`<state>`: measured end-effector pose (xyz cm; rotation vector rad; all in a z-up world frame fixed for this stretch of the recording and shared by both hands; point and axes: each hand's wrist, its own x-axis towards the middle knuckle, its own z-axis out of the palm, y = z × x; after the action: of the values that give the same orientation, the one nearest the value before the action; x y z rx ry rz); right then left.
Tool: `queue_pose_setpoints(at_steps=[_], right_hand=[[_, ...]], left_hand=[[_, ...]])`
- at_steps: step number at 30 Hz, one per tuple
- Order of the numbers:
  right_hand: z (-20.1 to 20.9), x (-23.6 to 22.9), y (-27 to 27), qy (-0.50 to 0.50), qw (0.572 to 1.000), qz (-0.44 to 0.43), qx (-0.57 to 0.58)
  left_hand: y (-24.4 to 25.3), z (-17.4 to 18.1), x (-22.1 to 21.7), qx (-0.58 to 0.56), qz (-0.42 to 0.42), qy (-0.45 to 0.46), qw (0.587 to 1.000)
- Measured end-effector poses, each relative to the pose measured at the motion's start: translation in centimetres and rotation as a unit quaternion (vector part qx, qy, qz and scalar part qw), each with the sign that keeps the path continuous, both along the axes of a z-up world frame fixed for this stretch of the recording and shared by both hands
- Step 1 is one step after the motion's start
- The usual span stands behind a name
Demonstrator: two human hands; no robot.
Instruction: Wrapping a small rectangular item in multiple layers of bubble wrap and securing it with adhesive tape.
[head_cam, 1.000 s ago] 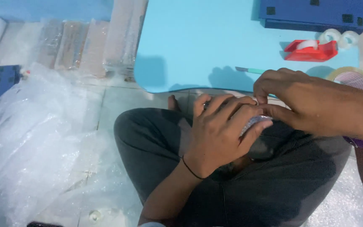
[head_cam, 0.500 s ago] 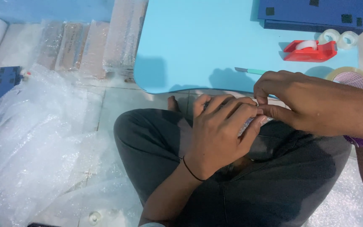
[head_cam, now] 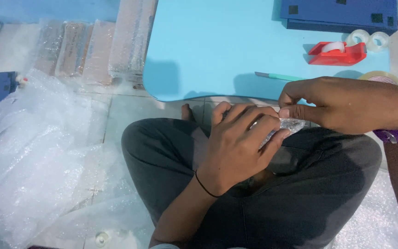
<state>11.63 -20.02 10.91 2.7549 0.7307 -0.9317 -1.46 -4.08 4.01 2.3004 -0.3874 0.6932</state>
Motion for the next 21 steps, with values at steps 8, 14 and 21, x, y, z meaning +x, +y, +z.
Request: queue_pose_setpoints(at_steps=[8, 14, 21], right_hand=[[-1.6, 0.8, -0.6, 0.055, 0.994, -0.042, 0.083], [-1.7, 0.0, -1.0, 0.044, 0.98, -0.053, 0.188], [-1.1, -3.9, -1.7, -0.107, 0.97, 0.02, 0.216]], left_hand=[[-0.1, -0.2, -0.3, -0.017, 0.004, 0.003, 1.0], [0.2, 0.2, -0.3, -0.008, 0.011, 0.009, 1.0], [0.5, 0.0, 0.3, -0.005, 0.011, 0.006, 1.0]])
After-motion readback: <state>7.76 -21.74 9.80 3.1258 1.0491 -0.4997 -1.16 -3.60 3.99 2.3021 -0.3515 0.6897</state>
